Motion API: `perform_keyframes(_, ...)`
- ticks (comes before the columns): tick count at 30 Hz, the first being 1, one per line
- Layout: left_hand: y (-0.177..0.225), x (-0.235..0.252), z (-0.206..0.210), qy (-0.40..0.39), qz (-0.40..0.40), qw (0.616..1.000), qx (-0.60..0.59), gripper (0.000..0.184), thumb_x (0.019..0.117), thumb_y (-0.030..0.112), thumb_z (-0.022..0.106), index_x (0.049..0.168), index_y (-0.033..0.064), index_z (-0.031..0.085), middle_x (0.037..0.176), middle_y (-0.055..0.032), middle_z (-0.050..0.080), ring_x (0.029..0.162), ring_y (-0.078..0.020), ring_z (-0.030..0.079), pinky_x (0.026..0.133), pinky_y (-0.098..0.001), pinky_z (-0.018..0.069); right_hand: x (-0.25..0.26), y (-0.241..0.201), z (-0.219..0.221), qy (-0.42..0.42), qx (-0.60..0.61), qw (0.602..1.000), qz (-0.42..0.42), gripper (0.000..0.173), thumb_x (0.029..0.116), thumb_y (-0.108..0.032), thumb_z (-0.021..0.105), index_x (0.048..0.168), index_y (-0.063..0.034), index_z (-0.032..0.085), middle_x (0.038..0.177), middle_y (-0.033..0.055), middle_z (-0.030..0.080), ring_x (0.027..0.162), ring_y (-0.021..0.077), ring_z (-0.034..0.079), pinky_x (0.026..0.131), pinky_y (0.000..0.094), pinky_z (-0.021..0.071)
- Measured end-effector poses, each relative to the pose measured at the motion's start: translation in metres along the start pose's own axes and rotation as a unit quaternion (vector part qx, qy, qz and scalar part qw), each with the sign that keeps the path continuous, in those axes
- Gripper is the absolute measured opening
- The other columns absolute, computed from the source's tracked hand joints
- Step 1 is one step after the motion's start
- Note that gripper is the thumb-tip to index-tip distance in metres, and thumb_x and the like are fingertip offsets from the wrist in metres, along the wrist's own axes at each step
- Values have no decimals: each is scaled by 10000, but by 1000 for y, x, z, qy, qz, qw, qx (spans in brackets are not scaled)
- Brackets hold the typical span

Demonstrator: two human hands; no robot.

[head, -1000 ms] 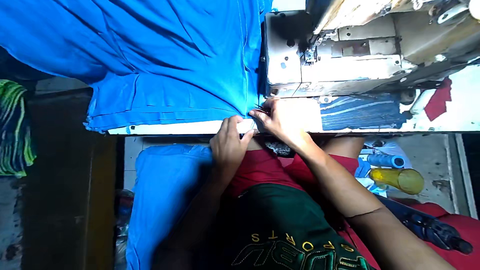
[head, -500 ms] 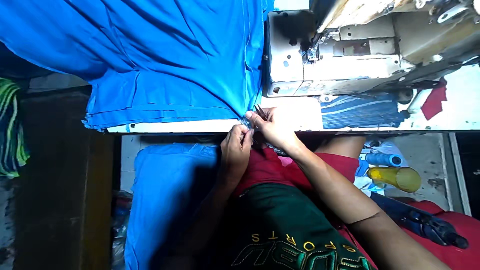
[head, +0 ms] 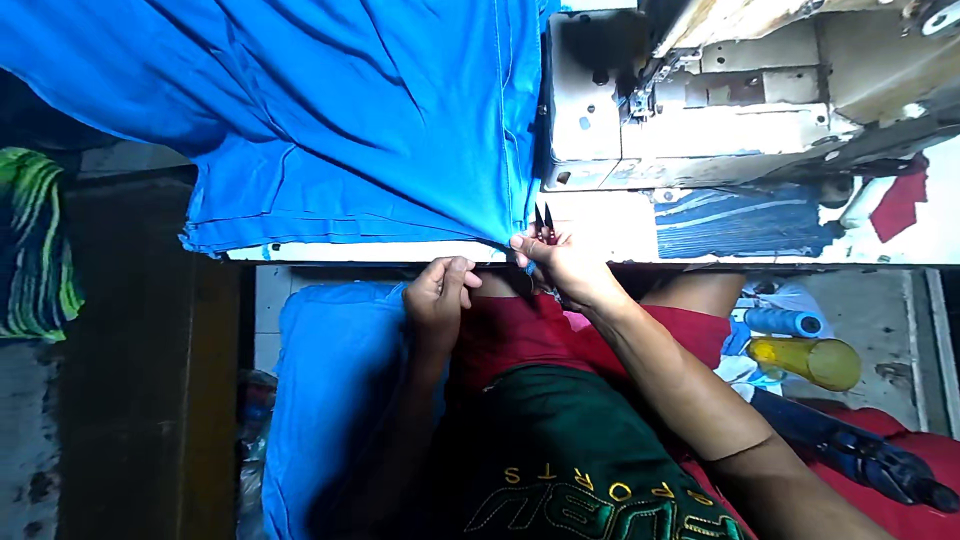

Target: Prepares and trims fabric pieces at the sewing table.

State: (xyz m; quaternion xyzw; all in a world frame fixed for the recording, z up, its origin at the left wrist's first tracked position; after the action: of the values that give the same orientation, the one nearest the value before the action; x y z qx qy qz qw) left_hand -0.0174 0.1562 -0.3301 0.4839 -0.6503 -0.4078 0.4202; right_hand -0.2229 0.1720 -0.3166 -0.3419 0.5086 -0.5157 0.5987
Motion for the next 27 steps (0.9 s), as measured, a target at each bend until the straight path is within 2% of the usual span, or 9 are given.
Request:
perform_keyframes(4, 2, 3, 11, -47, -39, 997, -51, 283, 1088, 225, 517, 1205, 72, 726, 832, -46, 751, 518, -117, 597, 477, -267, 515, -15, -5, 0, 15, 2, 999, -37, 165, 1020, -154, 646, 949, -7, 673, 679, 104, 618, 422, 111, 424, 381, 243, 365)
perform_keyframes(7, 9, 9, 28, -141, -115, 973, -143, 482, 1118, 398, 374, 1162, 65, 719, 885, -76, 752, 572, -110, 594, 517, -249, 483, -24, -14, 7, 64, -84, 989, -108, 149, 1019, -159, 655, 998, -30, 726, 700, 75, 674, 453, 130, 508, 407, 263, 427)
perform_keyframes(10, 24, 17, 44, -164, -166, 948, -215, 454, 1090, 460, 437, 1018, 82, 677, 805, -39, 649, 651, -110, 604, 602, -276, 549, -32, -9, 18, 69, -173, 971, -153, 126, 1008, -157, 663, 1018, -52, 732, 740, 20, 712, 576, 111, 642, 526, 298, 561)
perform_keyframes(12, 32, 24, 46, -157, -184, 935, -258, 351, 1077, 343, 534, 1082, 51, 728, 943, -86, 727, 747, -137, 670, 649, -292, 577, -37, 0, 19, 58, -224, 959, -164, 115, 990, -180, 687, 976, -85, 751, 754, -10, 705, 614, 88, 639, 564, 308, 563)
perform_keyframes(13, 34, 27, 44, -159, -172, 940, -248, 306, 1074, 283, 549, 1106, 41, 733, 998, -101, 748, 786, -147, 694, 679, -297, 588, -39, 1, 16, 52, -231, 957, -168, 111, 986, -188, 696, 959, -102, 760, 769, -20, 714, 633, 77, 644, 580, 304, 561)
perform_keyframes(17, 31, 32, 30, -165, -87, 982, -41, 221, 1078, 256, 544, 1094, 69, 662, 794, -44, 689, 560, -107, 588, 507, -232, 504, -40, -9, -12, 87, -276, 928, -234, 138, 1011, -187, 661, 1037, -105, 769, 837, -28, 733, 658, 40, 646, 603, 252, 573)
perform_keyframes(20, 30, 30, 27, -162, -67, 983, 56, 216, 1082, 283, 534, 1097, 100, 648, 731, -27, 632, 520, -125, 537, 465, -253, 456, -27, -15, -32, 123, -347, 904, -216, 142, 1021, -185, 632, 1065, -122, 752, 847, -17, 718, 667, 63, 638, 604, 284, 555)
perform_keyframes(23, 28, 29, 30, -158, -64, 983, 61, 214, 1080, 285, 541, 1083, 106, 657, 700, -25, 606, 507, -126, 516, 455, -261, 438, -12, -21, -39, 123, -427, 865, -234, 205, 983, -106, 636, 1165, -128, 728, 1016, 34, 744, 864, 150, 715, 751, 417, 598)
perform_keyframes(27, 33, 30, 29, -173, -75, 982, 14, 221, 1093, 253, 504, 1078, 101, 663, 675, -31, 558, 497, -115, 468, 447, -244, 397, 9, -29, -24, -2, -483, 836, -262, 423, 906, -164, 753, 1325, -158, 698, 1027, 55, 753, 864, 205, 721, 771, 464, 597)
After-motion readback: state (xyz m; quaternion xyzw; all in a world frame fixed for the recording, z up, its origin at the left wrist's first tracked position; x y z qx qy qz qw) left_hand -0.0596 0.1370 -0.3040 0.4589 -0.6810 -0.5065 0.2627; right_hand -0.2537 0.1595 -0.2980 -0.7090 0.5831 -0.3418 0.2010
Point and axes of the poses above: each hand's wrist, its own x-axis towards the middle knuckle, its own z-axis out of the palm, y = z × x, the point moved 4 cm from there along x, towards the middle knuckle
